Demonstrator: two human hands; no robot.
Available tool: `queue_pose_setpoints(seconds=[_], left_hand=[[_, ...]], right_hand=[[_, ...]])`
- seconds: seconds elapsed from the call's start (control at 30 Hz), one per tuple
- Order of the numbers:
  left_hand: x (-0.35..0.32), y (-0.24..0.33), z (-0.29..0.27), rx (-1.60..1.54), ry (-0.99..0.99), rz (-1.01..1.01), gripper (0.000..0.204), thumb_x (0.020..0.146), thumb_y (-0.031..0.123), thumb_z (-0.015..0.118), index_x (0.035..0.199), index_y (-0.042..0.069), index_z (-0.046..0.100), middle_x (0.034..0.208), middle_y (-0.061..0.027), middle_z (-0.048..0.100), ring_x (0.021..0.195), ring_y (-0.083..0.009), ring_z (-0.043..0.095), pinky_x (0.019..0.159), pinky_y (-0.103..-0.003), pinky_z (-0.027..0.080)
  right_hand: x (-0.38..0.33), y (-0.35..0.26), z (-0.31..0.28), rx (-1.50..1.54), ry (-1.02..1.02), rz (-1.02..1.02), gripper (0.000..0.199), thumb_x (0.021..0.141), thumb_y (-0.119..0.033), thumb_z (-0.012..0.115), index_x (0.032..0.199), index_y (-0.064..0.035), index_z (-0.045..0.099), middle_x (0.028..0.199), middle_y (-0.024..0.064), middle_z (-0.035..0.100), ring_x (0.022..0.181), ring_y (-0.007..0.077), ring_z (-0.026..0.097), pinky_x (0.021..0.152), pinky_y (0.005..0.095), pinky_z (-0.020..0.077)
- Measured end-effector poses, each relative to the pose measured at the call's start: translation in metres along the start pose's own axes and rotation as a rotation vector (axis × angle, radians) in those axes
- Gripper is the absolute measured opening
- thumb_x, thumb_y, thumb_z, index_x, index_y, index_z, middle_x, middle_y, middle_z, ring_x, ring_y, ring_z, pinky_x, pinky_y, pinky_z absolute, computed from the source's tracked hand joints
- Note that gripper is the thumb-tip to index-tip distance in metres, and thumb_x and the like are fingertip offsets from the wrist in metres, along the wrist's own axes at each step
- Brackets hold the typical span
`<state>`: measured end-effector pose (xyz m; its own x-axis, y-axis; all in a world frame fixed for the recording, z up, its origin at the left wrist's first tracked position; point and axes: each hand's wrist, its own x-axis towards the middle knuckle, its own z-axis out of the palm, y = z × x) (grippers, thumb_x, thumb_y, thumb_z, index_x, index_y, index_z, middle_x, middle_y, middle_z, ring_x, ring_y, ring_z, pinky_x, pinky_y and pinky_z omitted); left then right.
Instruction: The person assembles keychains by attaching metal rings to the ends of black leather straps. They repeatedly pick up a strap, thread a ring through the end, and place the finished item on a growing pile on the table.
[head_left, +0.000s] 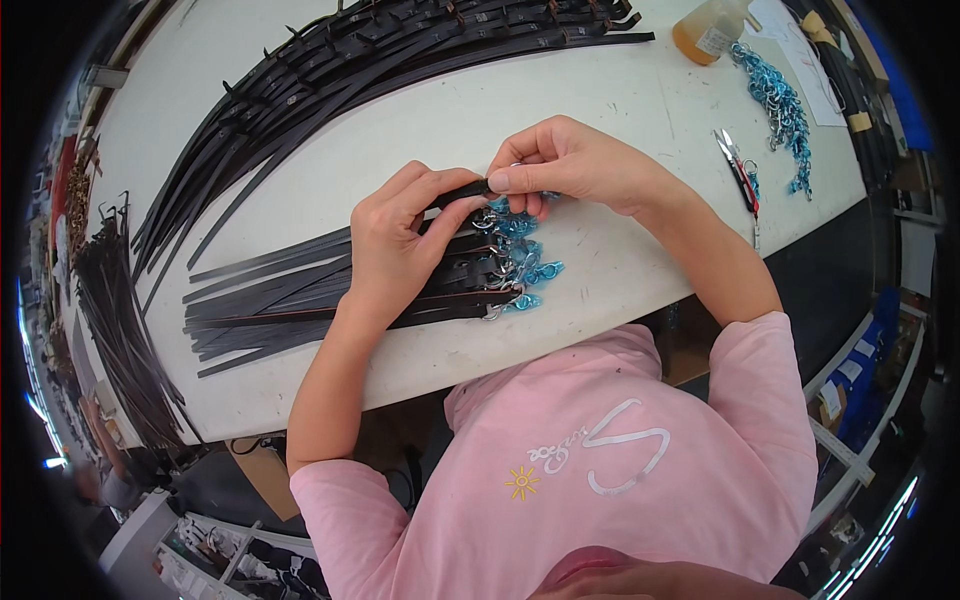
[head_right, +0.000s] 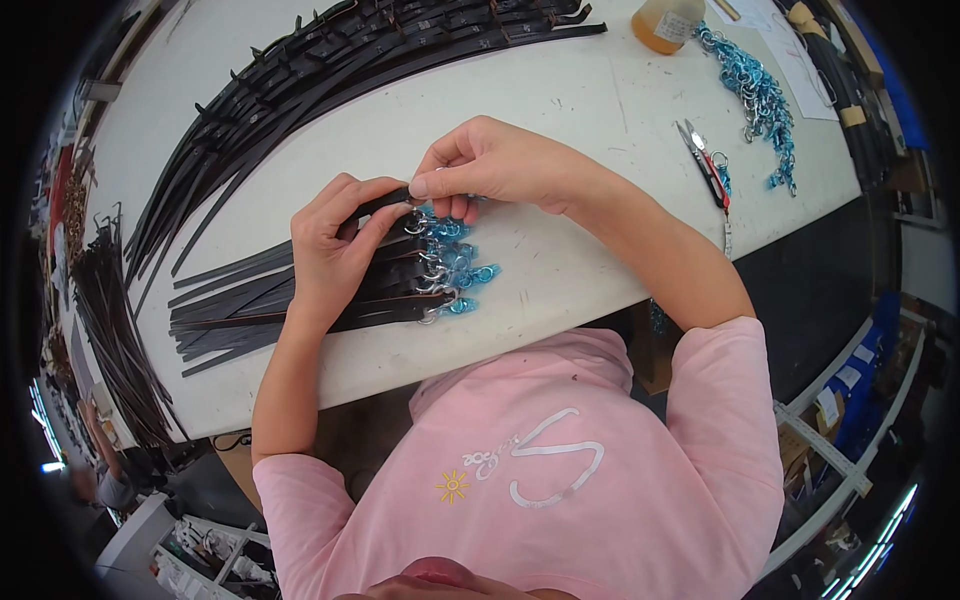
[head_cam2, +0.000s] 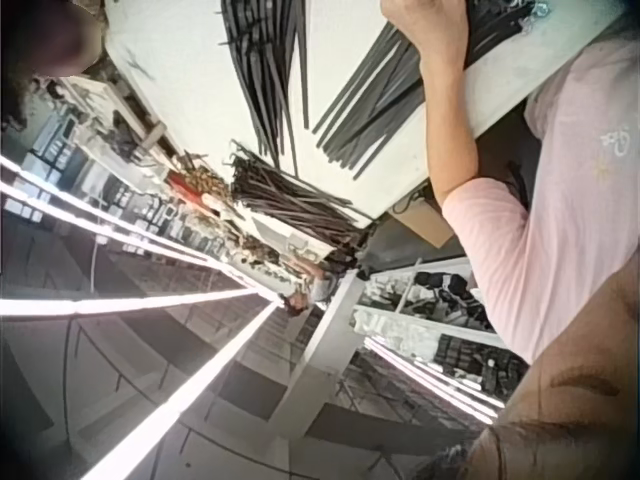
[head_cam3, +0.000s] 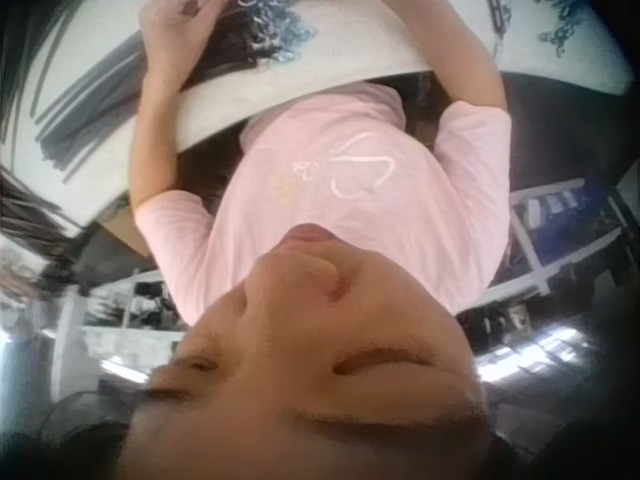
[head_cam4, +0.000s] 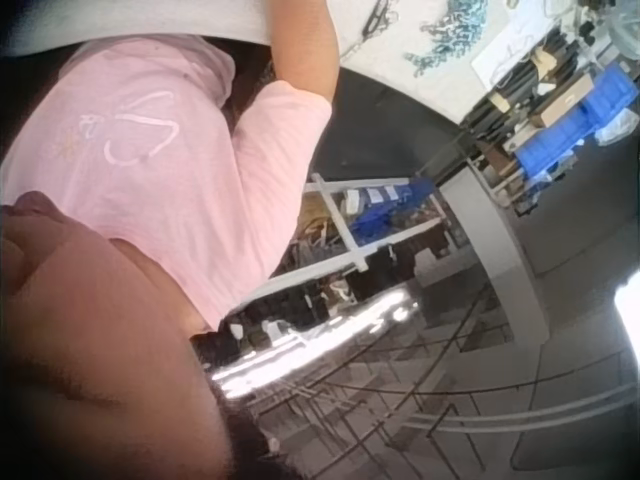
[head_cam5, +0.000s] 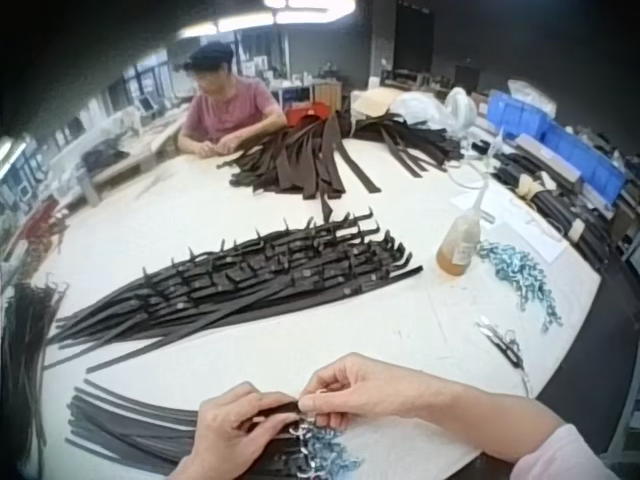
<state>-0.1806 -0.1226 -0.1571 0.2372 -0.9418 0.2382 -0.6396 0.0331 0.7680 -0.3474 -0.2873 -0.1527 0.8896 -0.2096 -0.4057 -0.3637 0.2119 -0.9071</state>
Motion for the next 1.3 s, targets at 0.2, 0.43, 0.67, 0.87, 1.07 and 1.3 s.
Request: queue_pose_setpoints(seconds=[0.2,0.43,0.67,0.87,1.07,1.3], left_hand=[[-0.0005,-0.0032,0.0028,-0.017,0.005,-0.035,0.019,0.084,0.007,0.08,0.102,0.006,0.077,0.075,-0.0014,0.061,0.058,-0.0082,0.047,0.049,-0.025,0.033],[-0.0011,-0.0035,0.0052,-0.028,0.016,-0.049,0.018,0.083,0.009,0.08,0.101,0.006,0.077,0.076,-0.0016,0.063,0.056,-0.0092,0.047,0.049,-0.026,0.035],[-0.0015,-0.004,0.0055,-0.053,0.032,-0.032,0.018,0.084,0.008,0.08,0.101,0.006,0.076,0.076,-0.0018,0.063,0.057,-0.0086,0.048,0.049,-0.025,0.034],[-0.0013,-0.0043,0.0057,-0.058,0.028,-0.043,0.018,0.084,0.008,0.08,0.101,0.006,0.076,0.077,-0.0022,0.064,0.058,-0.0088,0.049,0.049,-0.025,0.035],[-0.0015,-0.004,0.0061,-0.051,0.027,-0.039,0.018,0.084,0.007,0.08,0.101,0.006,0.077,0.077,-0.0022,0.065,0.059,-0.0088,0.05,0.049,-0.025,0.036],[-0.0012,-0.0034,0.0062,-0.049,0.023,-0.044,0.017,0.084,0.007,0.08,0.101,0.006,0.077,0.078,-0.002,0.065,0.06,-0.0087,0.051,0.05,-0.024,0.036]], right_hand=[[0.0011,0.0024,-0.0011,0.043,-0.009,-0.004,0.025,0.094,-0.026,0.073,0.096,-0.0013,0.072,0.077,0.0024,0.066,0.068,0.0084,0.062,0.061,0.0209,0.0511],[0.0022,0.0052,0.0006,0.043,0.012,0.004,0.024,0.094,-0.026,0.073,0.096,-0.0016,0.071,0.078,0.0028,0.066,0.068,0.0087,0.063,0.062,0.0216,0.0523],[0.0025,0.0057,0.0,0.045,0.0,-0.009,0.026,0.094,-0.027,0.073,0.097,-0.0018,0.072,0.078,0.0026,0.066,0.07,0.0088,0.064,0.063,0.0215,0.0528],[0.0032,0.0069,-0.0012,0.044,-0.005,-0.011,0.026,0.094,-0.027,0.073,0.096,-0.002,0.072,0.079,0.0026,0.067,0.07,0.0087,0.064,0.063,0.0212,0.0529],[0.0039,0.0075,-0.0008,0.014,-0.001,-0.009,0.026,0.094,-0.028,0.073,0.097,-0.0026,0.072,0.078,0.0022,0.067,0.07,0.0083,0.064,0.064,0.0208,0.0529],[0.0046,0.0084,-0.0009,0.007,0.0,-0.021,0.026,0.093,-0.029,0.074,0.097,-0.0029,0.072,0.079,0.002,0.066,0.072,0.008,0.064,0.065,0.0207,0.053]])
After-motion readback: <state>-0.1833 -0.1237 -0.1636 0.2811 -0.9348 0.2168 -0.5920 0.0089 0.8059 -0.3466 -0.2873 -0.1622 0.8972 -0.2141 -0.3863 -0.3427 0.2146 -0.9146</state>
